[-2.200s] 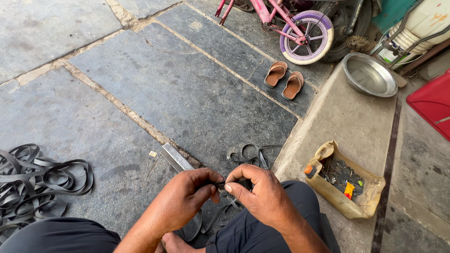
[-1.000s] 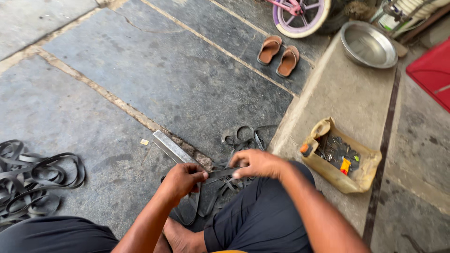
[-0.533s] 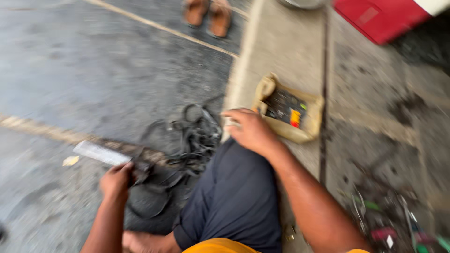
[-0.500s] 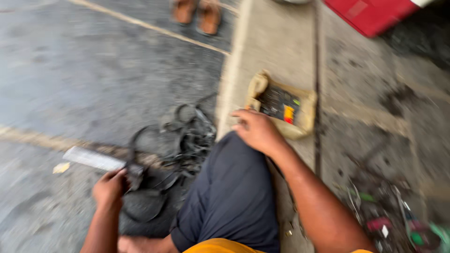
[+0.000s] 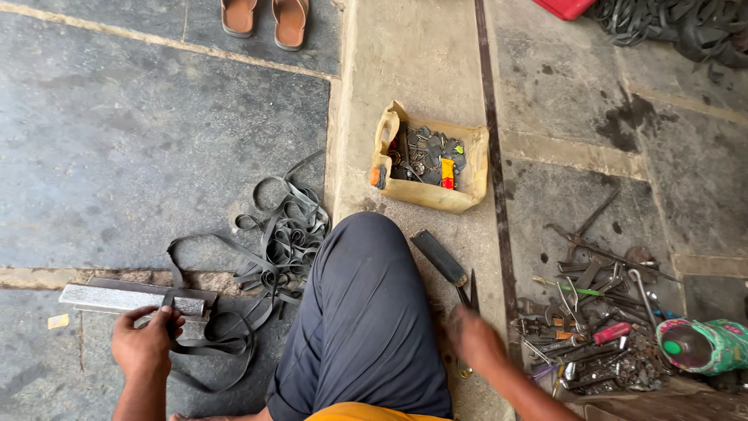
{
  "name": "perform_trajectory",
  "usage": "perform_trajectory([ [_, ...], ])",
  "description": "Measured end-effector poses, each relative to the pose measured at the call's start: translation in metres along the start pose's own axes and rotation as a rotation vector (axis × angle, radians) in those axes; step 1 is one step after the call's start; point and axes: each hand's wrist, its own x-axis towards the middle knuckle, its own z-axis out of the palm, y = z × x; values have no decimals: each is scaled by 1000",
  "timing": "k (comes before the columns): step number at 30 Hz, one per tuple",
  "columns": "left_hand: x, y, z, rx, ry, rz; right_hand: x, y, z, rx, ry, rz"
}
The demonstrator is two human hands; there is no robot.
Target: The person is repairing a sandal by cutting rubber strips, applying glue, and hammering the sole. They use scissors to cut the rubber, a hammer to secure the sole, and a tube of glue to adhere the parts together.
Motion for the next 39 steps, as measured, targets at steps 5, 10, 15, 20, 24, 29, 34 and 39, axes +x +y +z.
perform_trajectory([
  [5,-6,11,0,303,38,-36,24,21,72,691,144,25],
  [10,-11,12,-3,512,30,-84,67,30,80,626,113,111],
  [15,6,-6,-2,134,-45,-196,77,12,13,579,119,224],
  [20,35,-29,-12,-19,-67,-288,42,-92,-84,991,69,-296],
  [24,36,-32,-13,32,8,-225,-9,-216,-95,907,-56,-324],
  [29,19,0,-7,2,140,-240,-39,-364,-9,858,-612,-311],
  [34,5,31,-9,142,201,-274,-45,-448,68,140,-197,-811],
  [39,0,32,-9,275,225,-213,-35,-457,112,119,-6,-1172],
])
